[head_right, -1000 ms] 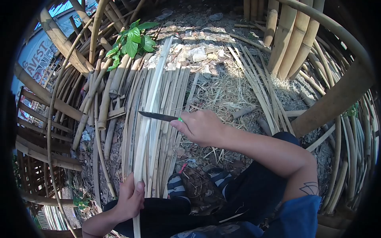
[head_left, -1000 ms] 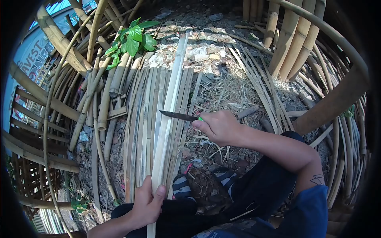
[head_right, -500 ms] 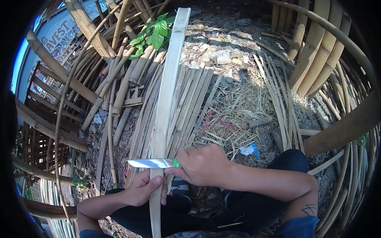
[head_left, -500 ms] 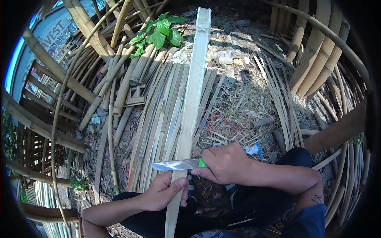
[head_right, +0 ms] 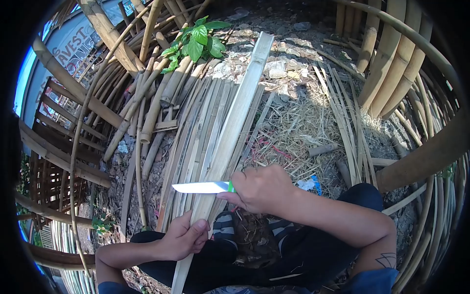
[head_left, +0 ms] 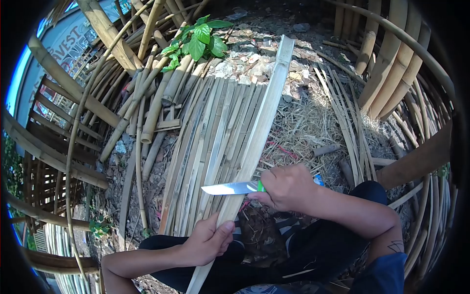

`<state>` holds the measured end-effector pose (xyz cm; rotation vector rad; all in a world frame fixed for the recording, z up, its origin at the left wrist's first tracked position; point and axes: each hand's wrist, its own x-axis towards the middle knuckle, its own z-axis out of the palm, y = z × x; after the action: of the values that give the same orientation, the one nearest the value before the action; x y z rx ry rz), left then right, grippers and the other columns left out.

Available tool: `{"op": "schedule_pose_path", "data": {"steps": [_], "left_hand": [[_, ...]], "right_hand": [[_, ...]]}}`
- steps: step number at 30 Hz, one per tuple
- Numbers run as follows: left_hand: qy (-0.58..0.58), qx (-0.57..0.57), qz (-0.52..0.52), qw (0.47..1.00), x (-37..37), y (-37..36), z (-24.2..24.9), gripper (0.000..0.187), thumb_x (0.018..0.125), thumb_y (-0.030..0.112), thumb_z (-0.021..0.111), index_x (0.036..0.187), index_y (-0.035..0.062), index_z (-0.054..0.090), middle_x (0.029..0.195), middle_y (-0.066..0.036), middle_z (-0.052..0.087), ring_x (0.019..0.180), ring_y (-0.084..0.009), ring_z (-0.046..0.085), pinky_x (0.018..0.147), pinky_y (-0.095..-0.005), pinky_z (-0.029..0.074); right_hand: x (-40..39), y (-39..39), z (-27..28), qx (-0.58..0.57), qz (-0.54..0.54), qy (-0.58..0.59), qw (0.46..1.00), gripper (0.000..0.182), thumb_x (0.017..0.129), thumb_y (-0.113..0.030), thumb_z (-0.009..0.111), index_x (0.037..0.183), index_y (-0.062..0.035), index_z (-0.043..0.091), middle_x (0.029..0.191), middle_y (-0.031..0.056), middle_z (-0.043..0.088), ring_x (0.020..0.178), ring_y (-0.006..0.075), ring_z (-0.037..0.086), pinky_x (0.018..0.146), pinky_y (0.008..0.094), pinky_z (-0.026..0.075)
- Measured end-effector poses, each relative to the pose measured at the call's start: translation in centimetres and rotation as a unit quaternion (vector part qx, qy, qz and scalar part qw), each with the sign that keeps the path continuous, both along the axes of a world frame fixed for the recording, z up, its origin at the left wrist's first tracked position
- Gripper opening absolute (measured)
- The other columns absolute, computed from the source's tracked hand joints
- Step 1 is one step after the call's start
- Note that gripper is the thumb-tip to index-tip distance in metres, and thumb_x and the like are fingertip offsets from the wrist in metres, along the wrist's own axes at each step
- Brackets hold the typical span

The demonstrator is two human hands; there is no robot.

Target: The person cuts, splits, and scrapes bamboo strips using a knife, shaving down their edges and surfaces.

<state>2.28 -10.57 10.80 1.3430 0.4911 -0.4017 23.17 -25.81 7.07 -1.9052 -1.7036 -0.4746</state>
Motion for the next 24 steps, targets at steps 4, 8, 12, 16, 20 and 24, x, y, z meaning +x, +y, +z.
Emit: {"op": "schedule_pose_path", "data": {"steps": [4, 8, 12, 16, 20, 24], "left_hand": [[0.002, 0.057, -0.009, 0.998, 0.0, -0.1, 0.2, 0.023, 0.107, 0.030, 0.041, 0.103, 0.0069, 0.043, 0.070, -0.002, 0.043, 0.053, -0.0076, 0.038, 0.047, -0.0234, 0.034], [-0.007, 0.090, -0.014, 0.996, 0.1, 0.0, 0.5, 0.022, 0.107, 0.029, 0.041, 0.101, 0.0071, 0.041, 0.071, -0.002, 0.044, 0.053, -0.0074, 0.039, 0.047, -0.0232, 0.035], [-0.008, 0.093, -0.018, 0.995, 0.1, 0.2, 0.5, 0.022, 0.107, 0.029, 0.040, 0.100, 0.0072, 0.041, 0.071, -0.002, 0.044, 0.053, -0.0071, 0.039, 0.047, -0.0232, 0.035], [0.002, 0.084, -0.004, 0.996, 0.1, 0.3, 0.3, 0.026, 0.106, 0.028, 0.045, 0.099, 0.0033, 0.048, 0.069, -0.001, 0.051, 0.056, -0.0068, 0.049, 0.050, -0.0239, 0.044], [0.015, 0.081, -0.016, 0.996, 0.1, 0.1, 0.4, 0.023, 0.107, 0.030, 0.042, 0.101, 0.0075, 0.042, 0.071, 0.000, 0.042, 0.054, -0.0067, 0.037, 0.047, -0.0228, 0.033], [0.013, 0.083, -0.022, 0.996, 0.1, 0.2, 0.4, 0.024, 0.106, 0.030, 0.043, 0.102, 0.0069, 0.043, 0.070, 0.000, 0.042, 0.053, -0.0067, 0.037, 0.047, -0.0228, 0.034]], "right_hand": [[0.6, -0.1, 0.0, -0.005, 0.010, -0.015, 1.000, 0.053, 0.092, -0.053, 0.060, 0.064, -0.0086, 0.051, 0.047, 0.0055, 0.049, 0.034, 0.0195, 0.052, 0.031, 0.0353, 0.038], [1.2, 0.1, 0.0, 0.019, 0.013, -0.052, 0.998, 0.054, 0.090, -0.055, 0.061, 0.064, -0.0090, 0.051, 0.049, 0.0055, 0.050, 0.036, 0.0193, 0.053, 0.032, 0.0345, 0.039], [1.7, 0.1, 0.0, 0.031, 0.016, -0.077, 0.996, 0.054, 0.088, -0.056, 0.062, 0.064, -0.0090, 0.050, 0.049, 0.0049, 0.049, 0.038, 0.0190, 0.054, 0.034, 0.0339, 0.040], [2.1, 0.0, -0.5, 0.037, 0.013, -0.096, 0.995, 0.055, 0.088, -0.057, 0.062, 0.063, -0.0096, 0.049, 0.050, 0.0047, 0.048, 0.039, 0.0188, 0.054, 0.034, 0.0339, 0.040], [2.4, -0.2, -0.7, 0.041, 0.014, -0.105, 0.993, 0.056, 0.087, -0.058, 0.062, 0.061, -0.0106, 0.046, 0.050, 0.0042, 0.048, 0.039, 0.0186, 0.054, 0.036, 0.0335, 0.042], [2.6, -0.3, -1.0, 0.041, 0.014, -0.119, 0.992, 0.056, 0.086, -0.058, 0.063, 0.061, -0.0107, 0.045, 0.050, 0.0040, 0.047, 0.039, 0.0189, 0.054, 0.036, 0.0337, 0.043]]}}
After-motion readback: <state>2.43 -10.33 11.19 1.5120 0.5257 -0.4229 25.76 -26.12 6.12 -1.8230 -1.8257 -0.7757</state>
